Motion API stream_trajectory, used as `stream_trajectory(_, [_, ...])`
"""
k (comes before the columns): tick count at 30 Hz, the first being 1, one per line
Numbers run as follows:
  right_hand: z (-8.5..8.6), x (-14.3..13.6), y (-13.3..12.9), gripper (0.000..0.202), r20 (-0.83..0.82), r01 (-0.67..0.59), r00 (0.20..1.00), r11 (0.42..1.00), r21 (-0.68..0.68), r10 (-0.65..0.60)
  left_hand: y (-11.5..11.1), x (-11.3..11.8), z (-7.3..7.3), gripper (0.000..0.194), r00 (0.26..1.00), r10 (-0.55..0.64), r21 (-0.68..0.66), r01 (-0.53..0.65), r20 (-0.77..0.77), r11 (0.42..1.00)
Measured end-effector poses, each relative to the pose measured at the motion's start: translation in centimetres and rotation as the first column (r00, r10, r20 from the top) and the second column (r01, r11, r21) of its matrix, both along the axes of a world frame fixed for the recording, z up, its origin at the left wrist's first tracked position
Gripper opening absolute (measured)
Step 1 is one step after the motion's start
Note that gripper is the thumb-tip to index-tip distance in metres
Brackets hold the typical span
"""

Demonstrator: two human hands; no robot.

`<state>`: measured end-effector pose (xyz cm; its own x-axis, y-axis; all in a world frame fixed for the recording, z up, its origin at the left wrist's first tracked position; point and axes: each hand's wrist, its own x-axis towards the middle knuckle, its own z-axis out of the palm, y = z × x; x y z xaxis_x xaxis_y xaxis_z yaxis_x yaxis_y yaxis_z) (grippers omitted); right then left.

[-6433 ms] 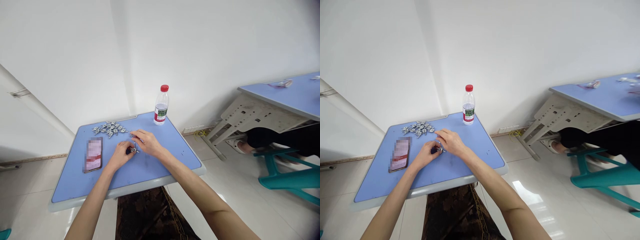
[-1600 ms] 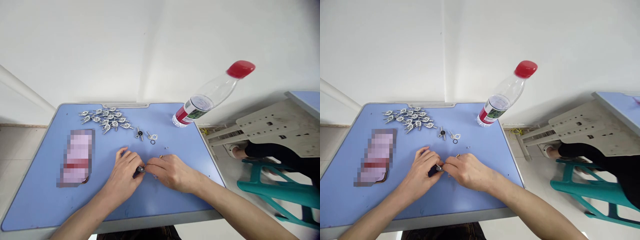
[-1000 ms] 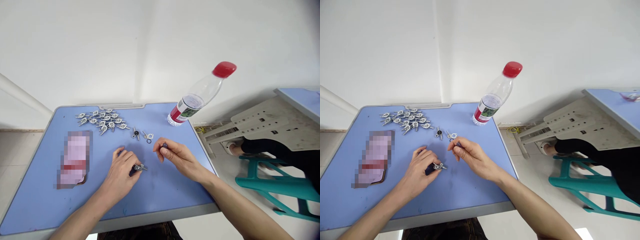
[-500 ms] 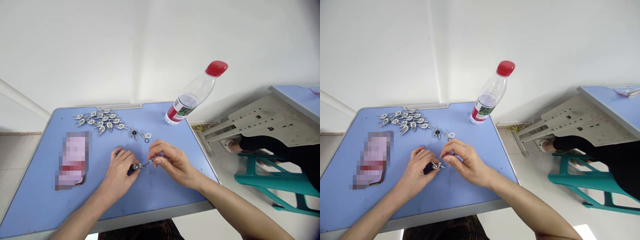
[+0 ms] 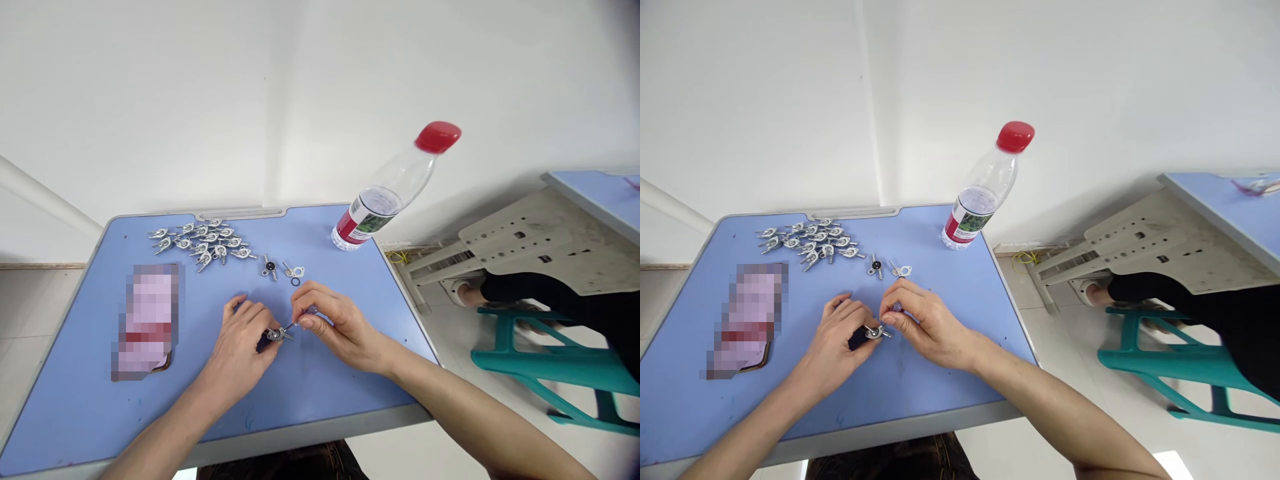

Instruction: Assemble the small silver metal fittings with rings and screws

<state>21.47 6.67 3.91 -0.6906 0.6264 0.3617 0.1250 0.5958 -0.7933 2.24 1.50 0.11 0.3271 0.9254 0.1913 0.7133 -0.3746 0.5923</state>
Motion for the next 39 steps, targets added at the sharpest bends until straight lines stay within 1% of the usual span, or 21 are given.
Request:
stream_trajectory(4, [0.11,-0.04,0.05,0.016,0.019,-0.015,1.0,1.0,0.018,0.014,-0.03,0.02,0.06,0.008,1.0,0.0,0.0,0.0,0.003,1.0])
stream_trajectory(6, [0.05,-0.13,-0.06,0.014,0.036,-0.017,0.999,0.998,0.052,0.016,-0.03,0.01,0.05,0.008,1.0,0.0,-0.002,0.0,0.004,1.0])
stream_trajectory(8, [-0.13,-0.26,-0.26,0.014,0.053,0.007,0.998,0.991,0.131,-0.015,-0.03,0.0,0.03,0.008,1.0,-0.001,0.0,0.001,0.008,1.0])
stream_trajectory(10, [-0.33,-0.4,-0.48,0.022,0.07,0.028,0.996,0.968,0.25,-0.047,-0.04,-0.01,0.0,0.008,1.0,-0.001,0.006,0.001,0.015,1.0])
stream_trajectory(12, [-0.39,-0.46,-0.63,0.03,0.102,0.014,0.993,0.938,0.345,-0.053,-0.07,-0.02,-0.02,0.01,1.0,0.003,0.008,-0.003,0.022,1.0])
stream_trajectory(13, [-0.34,-0.44,-0.65,0.033,0.121,0.0,0.992,0.929,0.37,-0.048,-0.08,-0.02,-0.02,0.011,1.0,0.003,0.005,-0.003,0.023,1.0])
stream_trajectory(15, [-0.13,-0.32,-0.55,0.04,0.146,-0.022,0.989,0.93,0.368,-0.035,-0.09,-0.02,-0.05,0.012,1.0,0.005,0.003,-0.005,0.024,1.0])
stream_trajectory(17, [0.02,-0.18,-0.34,0.046,0.15,-0.045,0.989,0.945,0.323,-0.004,-0.1,-0.02,-0.1,0.01,1.0,0.006,0.009,-0.006,0.024,1.0])
stream_trajectory(19, [-0.08,-0.17,-0.14,0.047,0.121,-0.057,0.992,0.957,0.284,0.024,-0.09,-0.02,-0.15,0.009,1.0,0.005,0.016,-0.006,0.023,1.0])
stream_trajectory(21, [-0.42,-0.31,-0.06,0.044,0.069,-0.046,0.997,0.958,0.282,0.028,-0.08,-0.01,-0.16,0.009,1.0,0.006,0.013,-0.006,0.02,1.0])
stream_trajectory(23, [-0.73,-0.48,-0.06,0.036,0.028,0.0,1.0,0.947,0.32,-0.01,-0.08,0.0,-0.14,0.01,1.0,0.006,0.009,-0.006,0.017,1.0])
stream_trajectory(26, [-0.65,-0.49,-0.05,0.029,0.062,0.037,0.996,0.939,0.341,-0.062,-0.09,0.0,-0.09,0.01,1.0,0.005,0.003,-0.005,0.02,1.0])
stream_trajectory(27, [-0.49,-0.41,-0.02,0.031,0.08,0.02,0.996,0.946,0.322,-0.048,-0.1,0.0,-0.09,0.01,1.0,0.003,0.0,-0.003,0.021,1.0])
stream_trajectory(29, [-0.13,-0.23,0.07,0.037,0.092,-0.046,0.996,0.964,0.261,0.023,-0.11,-0.01,-0.11,0.01,1.0,0.002,0.004,-0.002,0.023,1.0])
stream_trajectory(31, [0.05,-0.16,0.09,0.041,0.065,-0.093,0.995,0.971,0.223,0.08,-0.09,-0.02,-0.15,0.011,1.0,0.001,0.011,-0.001,0.023,1.0])
stream_trajectory(32, [0.04,-0.2,0.07,0.04,0.049,-0.093,0.995,0.97,0.223,0.084,-0.08,-0.02,-0.17,0.011,1.0,0.002,0.016,-0.002,0.023,1.0])
stream_trajectory(34, [-0.1,-0.39,-0.05,0.034,0.025,-0.043,0.999,0.966,0.254,0.038,-0.05,-0.02,-0.21,0.011,1.0,0.003,0.022,-0.003,0.023,1.0])
stream_trajectory(37, [-0.26,-0.65,-0.21,0.023,0.021,0.07,0.997,0.948,0.31,-0.081,-0.04,-0.04,-0.27,0.009,1.0,0.002,0.018,-0.003,0.018,1.0])
stream_trajectory(39, [-0.15,-0.62,-0.18,0.026,0.037,0.087,0.994,0.946,0.311,-0.104,-0.06,-0.04,-0.31,0.008,1.0,-0.002,0.012,0.001,0.014,1.0])
